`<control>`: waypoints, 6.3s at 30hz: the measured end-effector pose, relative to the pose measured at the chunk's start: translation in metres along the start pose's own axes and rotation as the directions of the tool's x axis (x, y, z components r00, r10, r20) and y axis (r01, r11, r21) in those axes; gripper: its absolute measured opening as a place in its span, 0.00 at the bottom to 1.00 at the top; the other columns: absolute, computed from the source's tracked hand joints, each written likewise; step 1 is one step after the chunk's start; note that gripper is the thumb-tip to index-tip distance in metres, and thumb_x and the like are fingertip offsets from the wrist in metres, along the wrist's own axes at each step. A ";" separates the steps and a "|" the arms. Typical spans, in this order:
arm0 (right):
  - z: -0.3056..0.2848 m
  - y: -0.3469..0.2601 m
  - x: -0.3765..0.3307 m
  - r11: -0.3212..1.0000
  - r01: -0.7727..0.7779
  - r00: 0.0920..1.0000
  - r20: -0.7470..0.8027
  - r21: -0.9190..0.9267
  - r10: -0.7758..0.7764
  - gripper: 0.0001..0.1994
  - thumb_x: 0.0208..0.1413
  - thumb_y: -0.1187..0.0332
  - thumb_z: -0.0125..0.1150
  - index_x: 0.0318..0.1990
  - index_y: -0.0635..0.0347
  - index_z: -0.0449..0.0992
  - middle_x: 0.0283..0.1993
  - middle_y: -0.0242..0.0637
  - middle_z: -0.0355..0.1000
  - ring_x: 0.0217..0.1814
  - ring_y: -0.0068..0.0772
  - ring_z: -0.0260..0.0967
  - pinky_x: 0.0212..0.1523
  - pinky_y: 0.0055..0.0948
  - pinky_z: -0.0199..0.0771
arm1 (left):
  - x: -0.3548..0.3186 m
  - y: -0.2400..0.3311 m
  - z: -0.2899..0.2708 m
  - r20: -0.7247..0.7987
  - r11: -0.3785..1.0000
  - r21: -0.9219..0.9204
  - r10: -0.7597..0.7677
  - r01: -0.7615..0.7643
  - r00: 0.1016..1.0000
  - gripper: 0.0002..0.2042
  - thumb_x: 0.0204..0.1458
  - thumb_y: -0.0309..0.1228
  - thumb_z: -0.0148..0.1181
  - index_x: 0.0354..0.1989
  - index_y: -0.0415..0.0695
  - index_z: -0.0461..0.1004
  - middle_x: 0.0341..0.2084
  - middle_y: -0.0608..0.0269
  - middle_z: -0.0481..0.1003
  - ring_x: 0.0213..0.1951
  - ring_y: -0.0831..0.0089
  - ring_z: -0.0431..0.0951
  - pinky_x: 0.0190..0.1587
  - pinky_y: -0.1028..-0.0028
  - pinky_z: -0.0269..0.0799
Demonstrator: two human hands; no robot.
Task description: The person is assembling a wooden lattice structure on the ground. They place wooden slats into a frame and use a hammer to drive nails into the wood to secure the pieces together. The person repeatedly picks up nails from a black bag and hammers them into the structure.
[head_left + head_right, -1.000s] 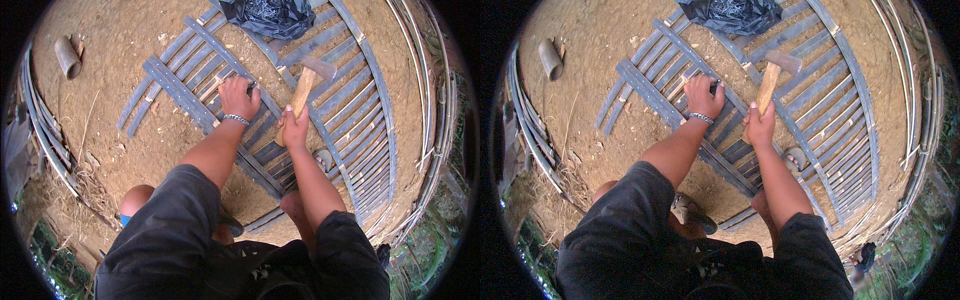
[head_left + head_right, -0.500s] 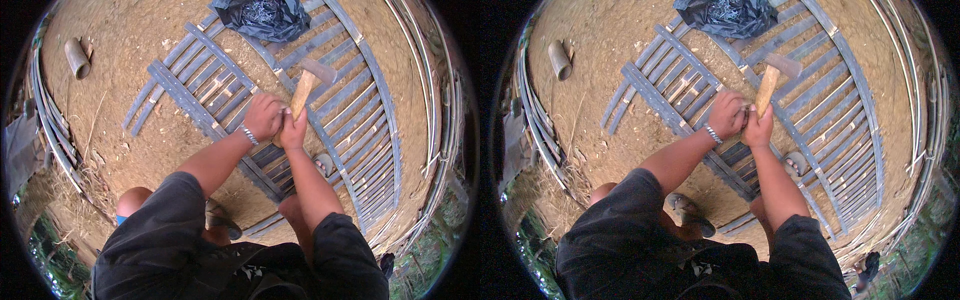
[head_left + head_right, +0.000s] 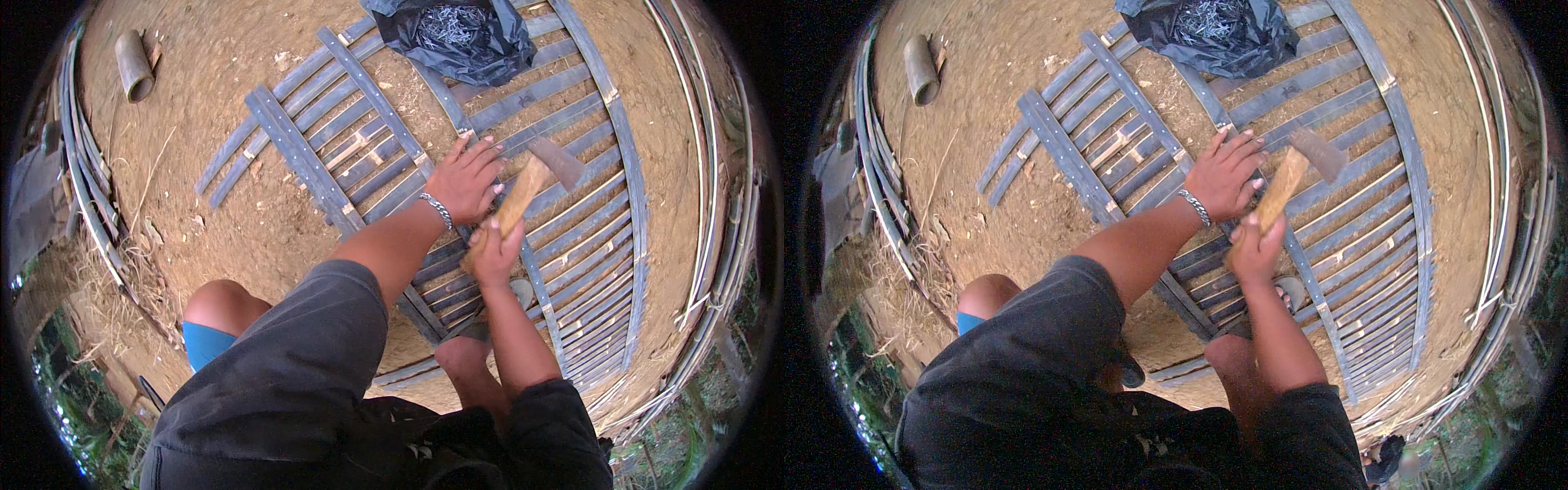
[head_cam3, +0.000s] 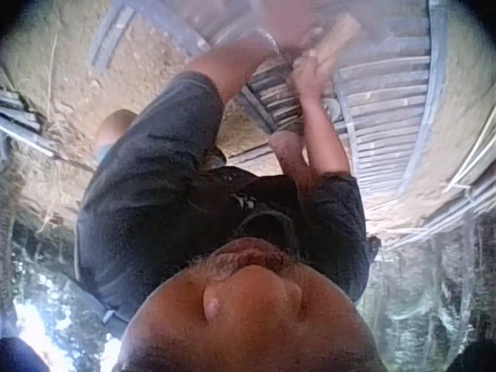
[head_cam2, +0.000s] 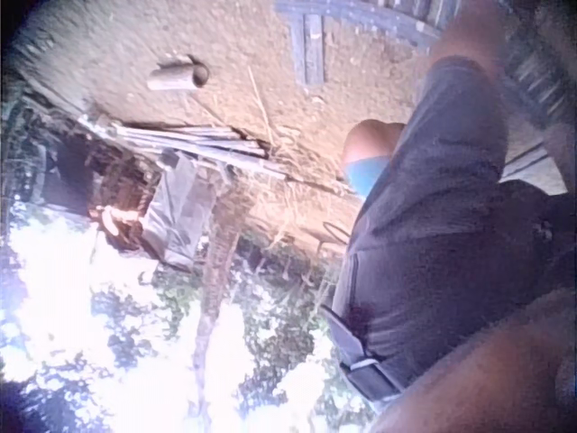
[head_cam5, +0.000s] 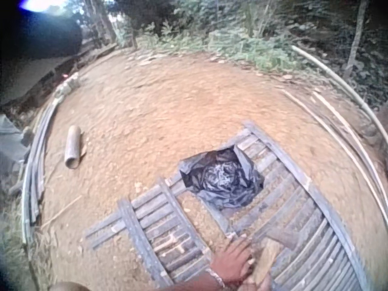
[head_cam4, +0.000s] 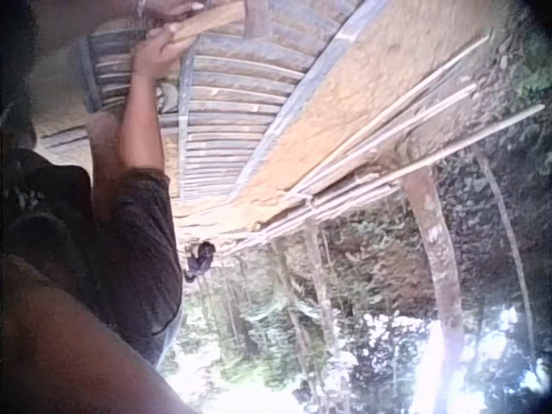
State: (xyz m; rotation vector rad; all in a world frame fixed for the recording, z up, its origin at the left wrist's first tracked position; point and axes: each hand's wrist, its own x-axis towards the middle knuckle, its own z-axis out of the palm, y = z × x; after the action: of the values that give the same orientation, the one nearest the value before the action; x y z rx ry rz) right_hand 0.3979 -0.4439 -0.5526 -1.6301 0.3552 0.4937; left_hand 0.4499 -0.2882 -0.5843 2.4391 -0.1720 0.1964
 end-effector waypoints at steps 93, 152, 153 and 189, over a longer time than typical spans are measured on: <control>-0.011 -0.172 0.203 -0.001 0.986 0.168 0.975 -0.169 0.149 0.35 0.48 0.72 0.70 0.67 0.48 0.69 0.40 0.42 0.76 0.38 0.52 0.78 0.38 0.47 0.79 | -0.008 -0.006 0.015 0.261 0.986 -0.129 0.140 -0.109 0.955 0.38 0.55 0.56 0.62 0.71 0.47 0.65 0.73 0.59 0.62 0.76 0.59 0.55 0.79 0.49 0.45; 0.001 -0.018 0.020 1.000 -0.018 0.996 0.083 0.020 0.016 0.25 0.67 0.76 0.54 0.67 0.56 0.53 0.32 0.34 0.66 0.27 0.27 0.66 0.28 0.30 0.71 | -0.009 -0.007 0.013 0.033 0.989 -0.078 0.129 -0.126 0.991 0.28 0.46 0.38 0.63 0.59 0.44 0.72 0.69 0.54 0.67 0.72 0.57 0.63 0.78 0.54 0.51; 0.004 -0.013 0.020 1.000 -0.008 0.998 0.058 0.021 0.006 0.26 0.67 0.76 0.55 0.68 0.57 0.52 0.33 0.35 0.67 0.27 0.26 0.67 0.28 0.29 0.72 | -0.009 -0.009 0.012 -0.011 0.985 -0.128 0.115 -0.116 0.993 0.28 0.44 0.35 0.64 0.58 0.45 0.72 0.67 0.54 0.68 0.71 0.55 0.65 0.77 0.53 0.53; 0.117 -0.052 0.063 0.871 0.132 0.956 0.293 -0.472 0.014 0.26 0.57 0.79 0.60 0.64 0.64 0.65 0.38 0.47 0.79 0.25 0.35 0.81 0.23 0.33 0.81 | -0.196 -0.027 -0.081 -0.267 0.070 -0.618 -0.956 0.783 -0.126 0.12 0.56 0.33 0.70 0.41 0.35 0.85 0.32 0.50 0.85 0.33 0.66 0.85 0.41 0.68 0.78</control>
State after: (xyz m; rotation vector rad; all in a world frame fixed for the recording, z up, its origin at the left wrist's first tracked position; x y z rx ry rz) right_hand 0.4650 -0.3186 -0.5489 -2.0144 -0.0517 0.8116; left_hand 0.2552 -0.2015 -0.5757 1.4664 1.7328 0.3281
